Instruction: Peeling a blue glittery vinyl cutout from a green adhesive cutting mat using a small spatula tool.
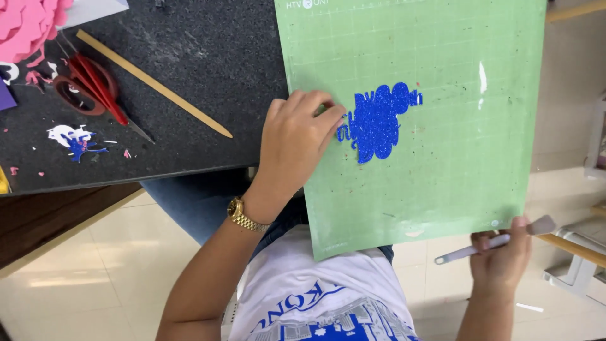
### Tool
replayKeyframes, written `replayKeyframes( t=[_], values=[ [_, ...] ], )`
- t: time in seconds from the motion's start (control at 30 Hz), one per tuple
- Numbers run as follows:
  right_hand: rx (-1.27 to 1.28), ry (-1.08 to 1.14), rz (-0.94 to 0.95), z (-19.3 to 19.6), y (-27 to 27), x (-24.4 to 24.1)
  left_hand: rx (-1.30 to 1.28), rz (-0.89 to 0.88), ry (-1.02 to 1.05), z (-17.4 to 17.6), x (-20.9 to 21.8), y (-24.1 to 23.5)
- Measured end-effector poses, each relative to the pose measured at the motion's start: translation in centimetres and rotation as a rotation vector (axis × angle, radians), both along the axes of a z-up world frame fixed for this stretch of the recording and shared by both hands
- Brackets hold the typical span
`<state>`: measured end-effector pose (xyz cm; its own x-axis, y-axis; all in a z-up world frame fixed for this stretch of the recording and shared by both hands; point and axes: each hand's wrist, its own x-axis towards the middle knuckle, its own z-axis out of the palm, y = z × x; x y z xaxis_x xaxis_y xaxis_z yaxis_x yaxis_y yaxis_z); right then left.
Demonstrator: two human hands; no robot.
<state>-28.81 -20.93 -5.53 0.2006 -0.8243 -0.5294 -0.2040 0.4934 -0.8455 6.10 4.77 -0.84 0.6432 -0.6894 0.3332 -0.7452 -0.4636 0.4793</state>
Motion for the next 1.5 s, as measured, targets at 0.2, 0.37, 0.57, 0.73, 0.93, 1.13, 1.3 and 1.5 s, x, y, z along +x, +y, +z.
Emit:
replayKeyframes(
  t=[0.2,0.37,0.57,0.73,0.93,1.13,1.3,1.5],
  values=[
    [-0.091,0.071,0.079,2.2,-0.7,2.3,0.037,0.074,-0.15,0.6,0.4,-0.8],
    [-0.101,0.12,0.177,2.3,-0.4,2.6,0.229,0.0,-0.226,1.1,0.9,-0.9],
    [-0.117,0.088,0.185,1.4,0.0,1.7,0.288,-0.117,0.007,1.2,2.1,-1.0],
    [-0.061,0.075,0.233,0.1,-0.2,0.5,0.252,-0.113,0.35,5.4,9.2,-1.1],
    [0.014,0.021,0.263,-0.8,0.7,0.9,0.087,0.008,0.121,3.5,22.9,-2.6],
    [0.087,0.031,0.266,-1.3,1.6,1.4,0.167,0.145,0.183,1.0,30.6,-2.2],
    [0.083,0.029,0.28,-1.3,1.5,1.9,0.341,0.19,0.204,-0.1,31.4,-1.8],
    [0.063,0.128,0.265,-0.4,1.6,2.7,0.203,0.312,0.041,-0.6,31.7,-1.8]
  ],
)
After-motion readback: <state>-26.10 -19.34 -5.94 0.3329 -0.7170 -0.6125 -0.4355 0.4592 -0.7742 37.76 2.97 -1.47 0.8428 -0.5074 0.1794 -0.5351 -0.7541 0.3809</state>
